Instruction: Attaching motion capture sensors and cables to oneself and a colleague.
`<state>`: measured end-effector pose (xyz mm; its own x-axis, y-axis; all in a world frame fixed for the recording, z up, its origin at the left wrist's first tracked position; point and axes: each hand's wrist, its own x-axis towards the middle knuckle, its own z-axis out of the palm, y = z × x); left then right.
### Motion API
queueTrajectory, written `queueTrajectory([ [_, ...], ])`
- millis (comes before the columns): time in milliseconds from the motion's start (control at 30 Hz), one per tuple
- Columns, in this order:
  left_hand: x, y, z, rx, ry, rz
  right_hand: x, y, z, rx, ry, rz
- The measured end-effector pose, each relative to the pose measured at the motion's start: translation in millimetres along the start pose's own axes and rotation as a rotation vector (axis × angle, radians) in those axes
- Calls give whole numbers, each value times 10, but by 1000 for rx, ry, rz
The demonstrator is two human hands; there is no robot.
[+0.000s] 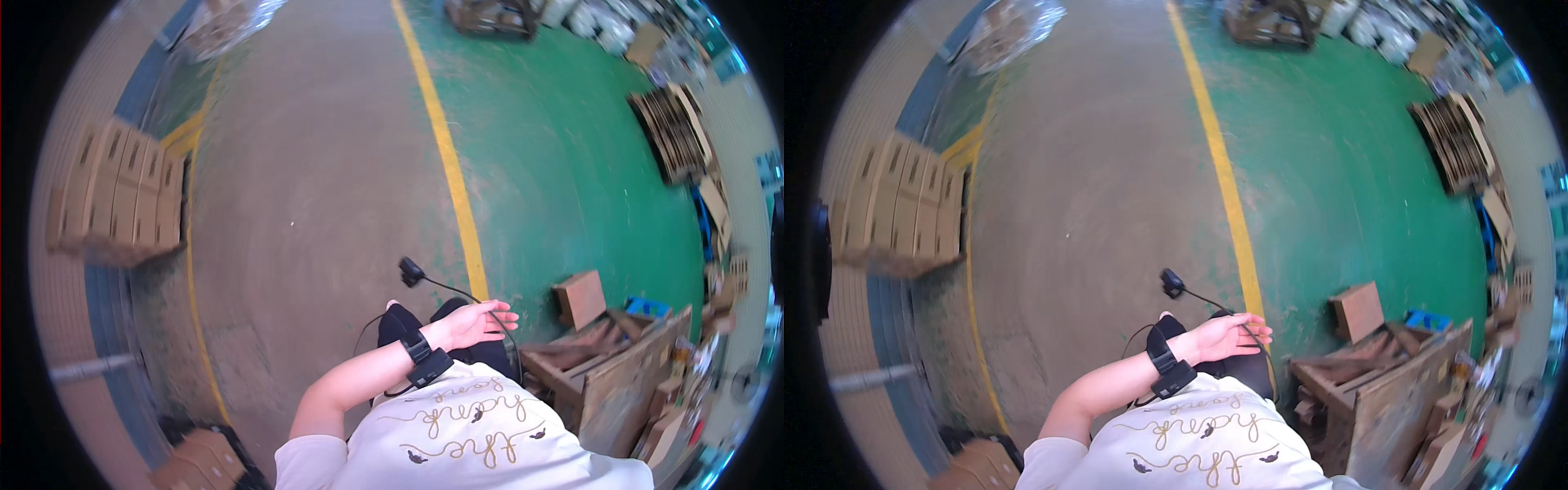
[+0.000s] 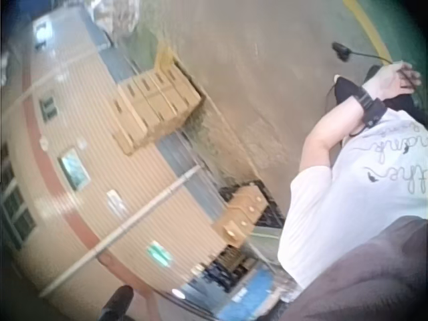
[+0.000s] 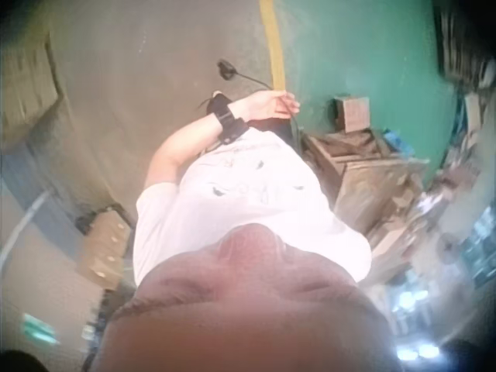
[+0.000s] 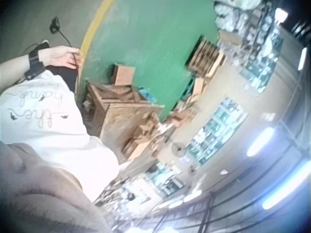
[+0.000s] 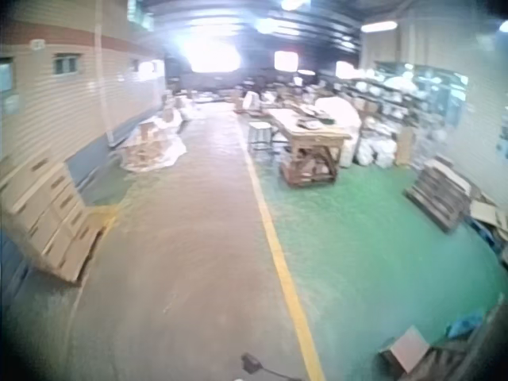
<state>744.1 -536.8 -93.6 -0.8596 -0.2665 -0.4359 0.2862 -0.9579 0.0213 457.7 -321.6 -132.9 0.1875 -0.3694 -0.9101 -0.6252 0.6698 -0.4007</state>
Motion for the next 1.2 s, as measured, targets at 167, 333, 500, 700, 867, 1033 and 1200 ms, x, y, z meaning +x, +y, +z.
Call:
queueTrajectory([
  [167, 419, 502, 71, 106, 4, -101, -16, -53, 64, 160, -59, 51],
  [333, 1190, 982, 286, 194, -36, -127, 52, -59, -603, 199, -142, 65],
  [500, 2048, 1417, 774, 246, -55, -207, -36, 37, -1455, 212, -221, 75],
  [700, 2927, 1682, 1301, 314, -168, -417, -215, 59, -2238, 241, -326, 77],
  [867, 3579, 1828, 1491, 527, -147, -622, -411, -26, -2474, 324, -416, 69],
  [1033, 4224, 2033, 1635, 584, -184, -943, -501, -278, -2682, 422, -492, 28],
  [1200, 4992, 2684, 2030, 470, -251, -949, -1060, -1227, -3863, 833, -591, -71],
])
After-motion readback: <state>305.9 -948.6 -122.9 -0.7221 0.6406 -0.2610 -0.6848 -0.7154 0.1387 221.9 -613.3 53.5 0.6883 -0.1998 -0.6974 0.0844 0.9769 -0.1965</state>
